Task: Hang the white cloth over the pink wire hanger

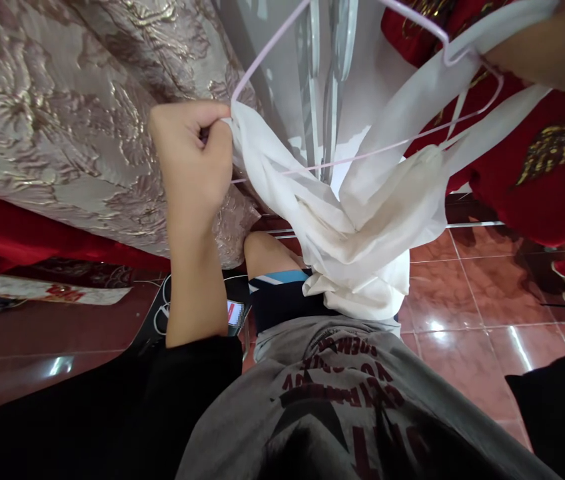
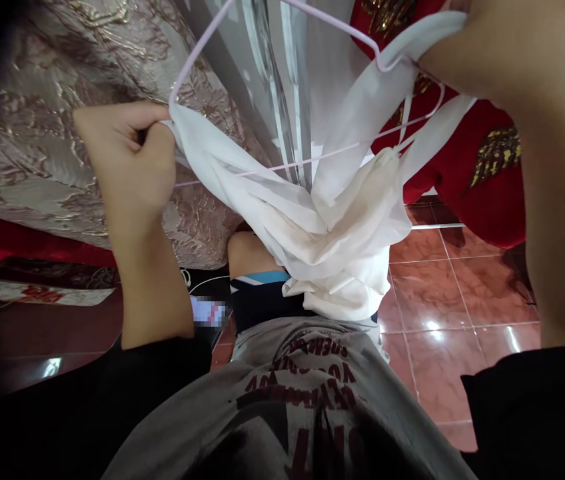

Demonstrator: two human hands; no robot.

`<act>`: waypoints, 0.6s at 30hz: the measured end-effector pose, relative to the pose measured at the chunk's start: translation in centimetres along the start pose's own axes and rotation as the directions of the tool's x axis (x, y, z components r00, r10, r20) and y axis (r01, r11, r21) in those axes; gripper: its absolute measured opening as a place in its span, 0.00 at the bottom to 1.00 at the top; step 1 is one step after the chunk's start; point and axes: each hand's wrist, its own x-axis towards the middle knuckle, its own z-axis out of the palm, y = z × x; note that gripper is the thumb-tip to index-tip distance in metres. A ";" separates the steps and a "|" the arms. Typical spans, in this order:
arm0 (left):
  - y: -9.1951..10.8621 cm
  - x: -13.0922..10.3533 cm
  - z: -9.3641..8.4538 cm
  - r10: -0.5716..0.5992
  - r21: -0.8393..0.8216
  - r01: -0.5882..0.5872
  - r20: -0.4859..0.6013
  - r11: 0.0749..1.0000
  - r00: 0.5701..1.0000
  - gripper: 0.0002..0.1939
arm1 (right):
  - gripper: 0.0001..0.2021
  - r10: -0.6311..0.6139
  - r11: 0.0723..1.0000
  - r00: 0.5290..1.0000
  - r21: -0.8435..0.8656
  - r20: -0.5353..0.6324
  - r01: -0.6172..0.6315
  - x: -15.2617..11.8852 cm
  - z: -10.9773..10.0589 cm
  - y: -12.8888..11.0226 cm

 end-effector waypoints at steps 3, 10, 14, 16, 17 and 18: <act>0.4 0.0 0.1 0.121 0.063 -0.124 0.059 0.990 0.991 0.14 | 0.06 -0.039 0.999 0.999 -0.035 0.015 0.040 -1.8 0.3 -3.5; 0.0 0.4 0.1 0.132 0.107 -0.135 0.038 0.985 0.991 0.16 | 0.26 0.001 0.987 0.993 -0.162 0.116 0.018 -6.6 4.2 -7.0; -0.3 0.4 0.7 0.134 0.113 -0.129 -0.035 0.985 0.990 0.17 | 0.27 -0.278 0.961 0.944 0.067 0.176 0.270 -8.3 8.8 -3.4; -0.1 0.3 1.0 0.133 0.108 -0.125 -0.068 0.986 0.989 0.17 | 0.29 -0.419 0.905 0.896 0.150 0.148 0.398 -9.1 10.1 -2.0; 0.1 0.2 1.2 0.136 0.113 -0.127 -0.076 0.985 0.988 0.16 | 0.30 -0.449 0.890 0.881 0.159 0.151 0.426 -9.6 10.2 -1.7; 0.3 0.2 1.2 0.143 0.121 -0.133 -0.076 0.984 0.987 0.15 | 0.33 -0.448 0.892 0.876 0.149 0.178 0.426 -10.1 9.8 -1.7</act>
